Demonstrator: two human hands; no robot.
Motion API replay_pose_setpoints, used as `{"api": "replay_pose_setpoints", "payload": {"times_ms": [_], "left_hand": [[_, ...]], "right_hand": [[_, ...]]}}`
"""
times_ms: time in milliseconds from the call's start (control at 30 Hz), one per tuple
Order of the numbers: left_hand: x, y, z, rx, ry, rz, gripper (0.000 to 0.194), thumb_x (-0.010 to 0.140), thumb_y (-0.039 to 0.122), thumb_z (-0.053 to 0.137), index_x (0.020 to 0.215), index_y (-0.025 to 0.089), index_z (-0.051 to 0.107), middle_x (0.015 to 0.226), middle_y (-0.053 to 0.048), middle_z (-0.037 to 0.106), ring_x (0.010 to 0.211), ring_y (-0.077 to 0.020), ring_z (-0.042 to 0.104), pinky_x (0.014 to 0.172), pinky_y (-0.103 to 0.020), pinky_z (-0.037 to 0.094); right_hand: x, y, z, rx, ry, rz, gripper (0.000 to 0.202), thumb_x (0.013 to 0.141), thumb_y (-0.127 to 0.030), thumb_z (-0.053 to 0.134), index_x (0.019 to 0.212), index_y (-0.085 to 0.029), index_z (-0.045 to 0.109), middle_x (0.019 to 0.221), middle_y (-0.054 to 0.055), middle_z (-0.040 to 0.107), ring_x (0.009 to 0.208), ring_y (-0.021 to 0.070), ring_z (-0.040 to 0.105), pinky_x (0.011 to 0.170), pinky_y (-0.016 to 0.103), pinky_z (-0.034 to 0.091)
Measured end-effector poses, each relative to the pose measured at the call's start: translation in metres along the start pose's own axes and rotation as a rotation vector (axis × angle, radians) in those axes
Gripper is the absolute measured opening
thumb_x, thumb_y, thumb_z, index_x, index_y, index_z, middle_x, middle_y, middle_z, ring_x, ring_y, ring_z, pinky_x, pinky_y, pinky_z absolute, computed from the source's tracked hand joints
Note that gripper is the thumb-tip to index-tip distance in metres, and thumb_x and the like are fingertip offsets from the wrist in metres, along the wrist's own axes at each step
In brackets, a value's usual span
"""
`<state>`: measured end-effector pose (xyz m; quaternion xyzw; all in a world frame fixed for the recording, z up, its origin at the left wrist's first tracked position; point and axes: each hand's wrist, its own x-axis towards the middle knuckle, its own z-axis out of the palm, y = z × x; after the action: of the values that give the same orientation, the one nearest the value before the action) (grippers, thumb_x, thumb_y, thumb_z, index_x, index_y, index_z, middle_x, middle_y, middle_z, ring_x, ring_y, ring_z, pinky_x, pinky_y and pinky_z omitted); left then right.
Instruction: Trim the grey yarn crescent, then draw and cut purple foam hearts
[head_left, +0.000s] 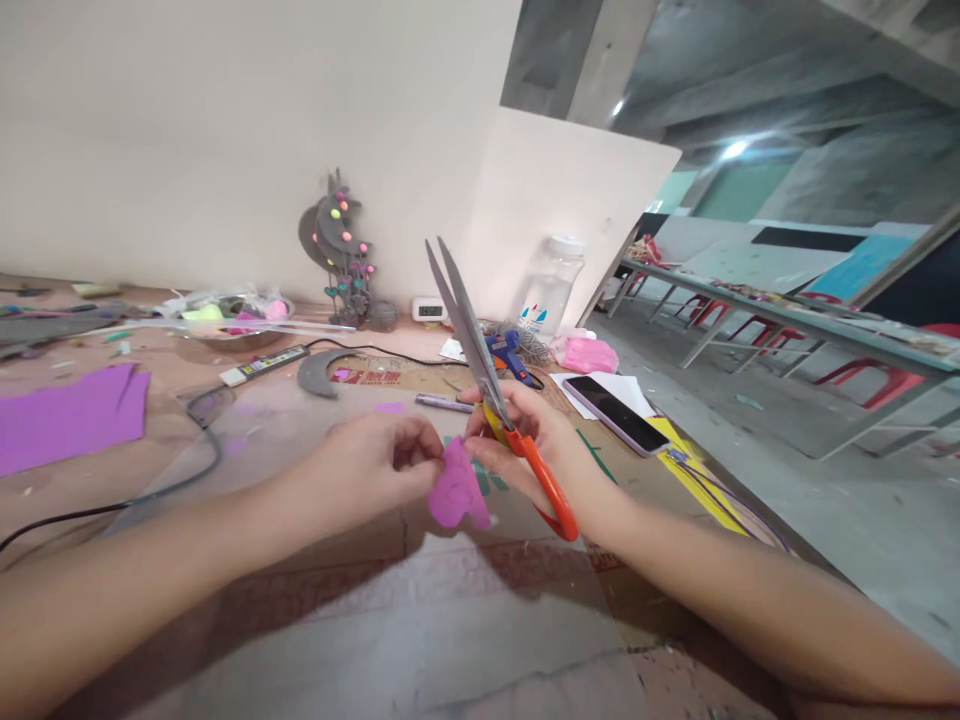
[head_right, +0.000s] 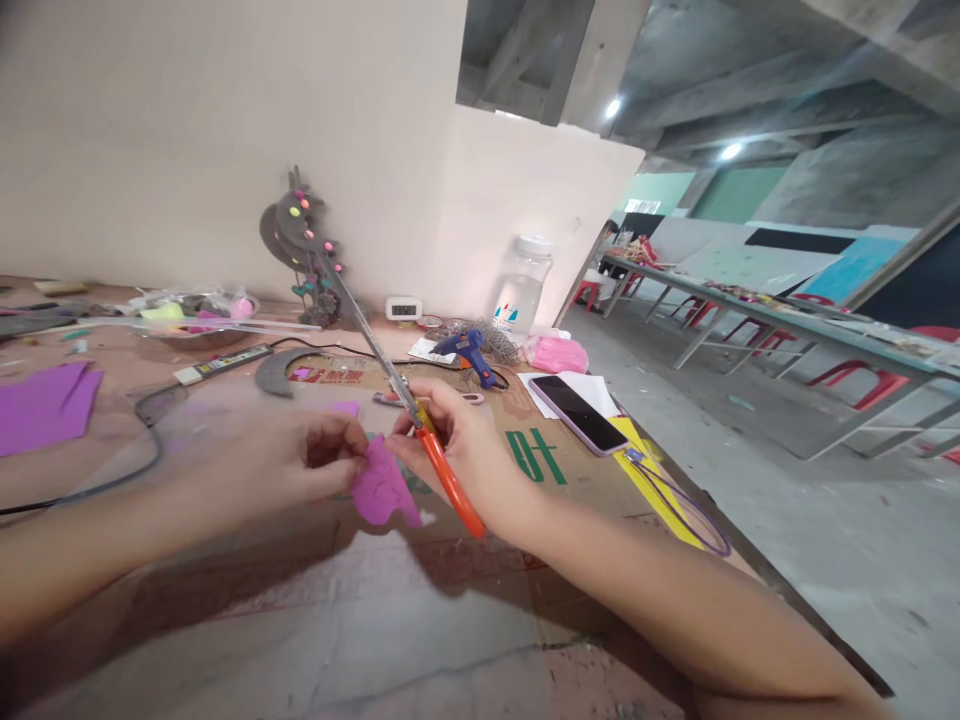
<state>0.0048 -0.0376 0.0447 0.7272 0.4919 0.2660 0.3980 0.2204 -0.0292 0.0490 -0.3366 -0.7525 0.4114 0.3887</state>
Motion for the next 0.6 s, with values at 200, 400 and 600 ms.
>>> {"api": "replay_pose_setpoints", "payload": {"times_ms": [200, 400, 600], "left_hand": [[0.010, 0.003, -0.016, -0.415, 0.181, -0.066, 0.016, 0.064, 0.031, 0.067, 0.067, 0.021, 0.055, 0.056, 0.004, 0.068, 0.049, -0.0127, 0.062, 0.051, -0.024, 0.050], [0.010, 0.005, -0.014, -0.433, 0.016, -0.119, 0.020, 0.066, 0.036, 0.070, 0.073, 0.020, 0.060, 0.065, -0.001, 0.073, 0.057, -0.0162, 0.067, 0.055, -0.027, 0.053], [0.007, 0.003, -0.028, -0.053, -0.001, 0.035, 0.026, 0.081, 0.043, 0.064, 0.069, 0.020, 0.062, 0.061, 0.004, 0.062, 0.058, -0.0118, 0.056, 0.056, -0.023, 0.043]], "right_hand": [[0.012, 0.006, -0.012, -0.001, 0.097, 0.078, 0.041, 0.080, -0.038, 0.079, 0.111, -0.023, 0.057, 0.082, -0.002, 0.059, 0.072, 0.0147, 0.059, 0.067, 0.030, 0.048], [0.010, 0.007, -0.013, -0.045, 0.115, 0.113, 0.030, 0.083, -0.027, 0.068, 0.110, -0.022, 0.057, 0.071, -0.006, 0.045, 0.058, 0.0111, 0.043, 0.056, 0.026, 0.039], [0.010, 0.014, -0.014, -0.008, 0.026, 0.110, 0.035, 0.081, -0.020, 0.066, 0.114, -0.021, 0.056, 0.079, -0.004, 0.053, 0.059, 0.0100, 0.045, 0.058, 0.026, 0.037]]}}
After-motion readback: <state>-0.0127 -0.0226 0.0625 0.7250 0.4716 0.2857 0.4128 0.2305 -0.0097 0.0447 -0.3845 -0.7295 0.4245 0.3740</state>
